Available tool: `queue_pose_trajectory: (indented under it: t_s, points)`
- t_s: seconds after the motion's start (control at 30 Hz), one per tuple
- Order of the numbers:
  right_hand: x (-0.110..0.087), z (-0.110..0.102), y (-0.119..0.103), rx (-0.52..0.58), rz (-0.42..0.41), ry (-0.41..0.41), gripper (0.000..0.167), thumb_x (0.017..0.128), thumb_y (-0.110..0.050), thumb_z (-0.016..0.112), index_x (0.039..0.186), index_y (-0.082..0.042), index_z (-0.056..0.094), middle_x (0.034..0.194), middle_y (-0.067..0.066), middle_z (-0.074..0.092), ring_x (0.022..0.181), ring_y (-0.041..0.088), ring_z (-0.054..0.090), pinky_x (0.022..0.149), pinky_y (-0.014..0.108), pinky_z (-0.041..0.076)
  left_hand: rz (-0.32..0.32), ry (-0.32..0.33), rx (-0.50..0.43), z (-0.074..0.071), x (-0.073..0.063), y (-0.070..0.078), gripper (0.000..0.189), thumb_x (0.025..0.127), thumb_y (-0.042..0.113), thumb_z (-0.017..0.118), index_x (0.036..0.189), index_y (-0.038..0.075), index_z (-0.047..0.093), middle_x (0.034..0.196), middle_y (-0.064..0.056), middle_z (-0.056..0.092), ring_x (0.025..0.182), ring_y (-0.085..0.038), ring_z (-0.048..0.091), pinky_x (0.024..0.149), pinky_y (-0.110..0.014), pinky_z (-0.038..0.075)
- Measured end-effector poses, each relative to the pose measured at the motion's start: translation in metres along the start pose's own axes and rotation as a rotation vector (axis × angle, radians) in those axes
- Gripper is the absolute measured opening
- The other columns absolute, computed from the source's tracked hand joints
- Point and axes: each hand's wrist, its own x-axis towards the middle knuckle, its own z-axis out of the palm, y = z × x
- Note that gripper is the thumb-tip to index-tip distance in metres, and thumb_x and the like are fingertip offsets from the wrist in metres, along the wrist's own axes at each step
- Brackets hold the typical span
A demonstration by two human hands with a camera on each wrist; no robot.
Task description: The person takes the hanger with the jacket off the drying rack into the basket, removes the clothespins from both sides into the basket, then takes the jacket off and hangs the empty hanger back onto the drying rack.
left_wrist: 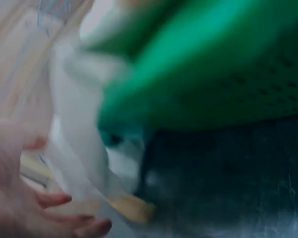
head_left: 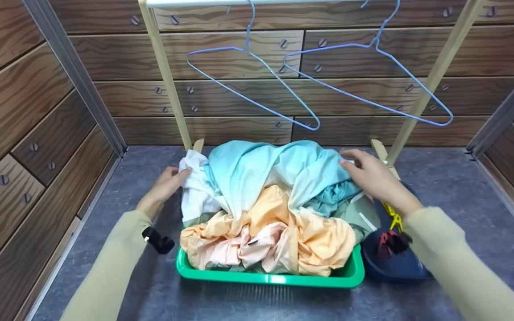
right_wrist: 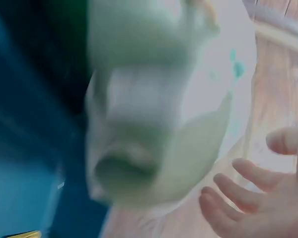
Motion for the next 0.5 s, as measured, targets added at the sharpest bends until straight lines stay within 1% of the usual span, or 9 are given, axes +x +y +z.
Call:
queue_pose_trajectory:
  t_s: [0.03, 0.07, 0.13, 0.2, 0.27, 0.37, 0.43, 0.47, 0.5]
  points:
    - [0.005, -0.001, 0.006, 0.012, 0.028, -0.046, 0.062, 0.105, -0.045, 0.040, 0.148, -0.001, 0.038, 0.147, 0.025, 0.041, 0.130, 0.042, 0.042, 0.104, 0.057, 0.034, -0.026, -0.034, -0.039, 0.000, 0.004, -0.003, 0.079, 0.099, 0.048, 0.047, 0.151, -0.005, 0.019, 0.153, -0.026, 0.024, 0.140, -0.037, 0.026, 0.113, -0.048, 0.023]
    - [0.011, -0.001, 0.011, 0.023, 0.052, -0.091, 0.067, 0.104, -0.048, 0.037, 0.150, 0.001, 0.034, 0.150, 0.026, 0.036, 0.134, 0.043, 0.037, 0.106, 0.058, 0.031, -0.039, -0.067, -0.096, 0.000, 0.008, -0.006, 0.082, 0.099, 0.050, 0.048, 0.153, -0.003, 0.016, 0.155, -0.024, 0.022, 0.142, -0.035, 0.024, 0.114, -0.048, 0.021]
    - [0.022, 0.000, 0.020, 0.042, 0.101, -0.177, 0.076, 0.103, -0.054, 0.033, 0.152, 0.003, 0.024, 0.154, 0.028, 0.027, 0.139, 0.046, 0.027, 0.110, 0.059, 0.024, -0.043, -0.126, -0.182, 0.002, 0.015, -0.008, 0.085, 0.098, 0.052, 0.051, 0.156, 0.003, 0.012, 0.159, -0.019, 0.018, 0.144, -0.032, 0.020, 0.116, -0.048, 0.017]
    - [0.032, 0.003, 0.026, 0.053, 0.149, -0.253, 0.085, 0.101, -0.061, 0.029, 0.154, 0.004, 0.015, 0.157, 0.030, 0.017, 0.143, 0.047, 0.016, 0.112, 0.060, 0.017, -0.022, -0.183, -0.236, 0.004, 0.022, -0.007, 0.085, 0.097, 0.053, 0.052, 0.158, 0.009, 0.011, 0.161, -0.013, 0.018, 0.146, -0.028, 0.016, 0.117, -0.046, 0.013]
    - [0.041, 0.006, 0.030, 0.061, 0.197, -0.306, 0.093, 0.098, -0.068, 0.027, 0.155, 0.003, 0.008, 0.158, 0.029, 0.010, 0.144, 0.047, 0.009, 0.113, 0.060, 0.012, 0.002, -0.235, -0.261, 0.007, 0.029, -0.005, 0.078, 0.098, 0.051, 0.053, 0.157, 0.013, 0.019, 0.159, -0.009, 0.026, 0.145, -0.025, 0.020, 0.116, -0.046, 0.013]
    - [0.051, 0.009, 0.033, 0.085, 0.250, -0.365, 0.100, 0.093, -0.075, 0.026, 0.156, -0.001, 0.005, 0.160, 0.026, 0.004, 0.145, 0.045, 0.003, 0.113, 0.060, 0.008, 0.015, -0.291, -0.212, 0.009, 0.035, 0.001, 0.078, 0.096, 0.051, 0.056, 0.156, 0.013, 0.024, 0.157, -0.008, 0.030, 0.144, -0.025, 0.024, 0.116, -0.046, 0.015]
    - [0.055, 0.011, 0.033, 0.117, 0.274, -0.390, 0.101, 0.091, -0.077, 0.028, 0.157, -0.004, 0.005, 0.161, 0.024, 0.002, 0.146, 0.044, 0.000, 0.114, 0.059, 0.006, 0.018, -0.325, -0.152, 0.010, 0.036, 0.006, 0.082, 0.094, 0.052, 0.060, 0.156, 0.013, 0.024, 0.157, -0.008, 0.030, 0.143, -0.026, 0.025, 0.116, -0.047, 0.016]
    - [0.056, 0.012, 0.033, 0.198, 0.293, -0.405, 0.101, 0.091, -0.078, 0.029, 0.157, -0.006, 0.003, 0.162, 0.021, 0.000, 0.146, 0.042, -0.002, 0.114, 0.059, 0.005, 0.020, -0.338, -0.115, 0.010, 0.036, 0.008, 0.086, 0.092, 0.053, 0.062, 0.156, 0.013, 0.023, 0.157, -0.008, 0.028, 0.143, -0.026, 0.025, 0.116, -0.047, 0.017]
    - [0.057, 0.012, 0.033, 0.233, 0.297, -0.422, 0.099, 0.092, -0.077, 0.029, 0.158, -0.008, 0.003, 0.162, 0.020, -0.001, 0.147, 0.040, -0.004, 0.114, 0.058, 0.004, 0.025, -0.351, -0.075, 0.010, 0.036, 0.011, 0.089, 0.090, 0.054, 0.064, 0.157, 0.013, 0.022, 0.159, -0.008, 0.026, 0.144, -0.027, 0.023, 0.116, -0.048, 0.017]
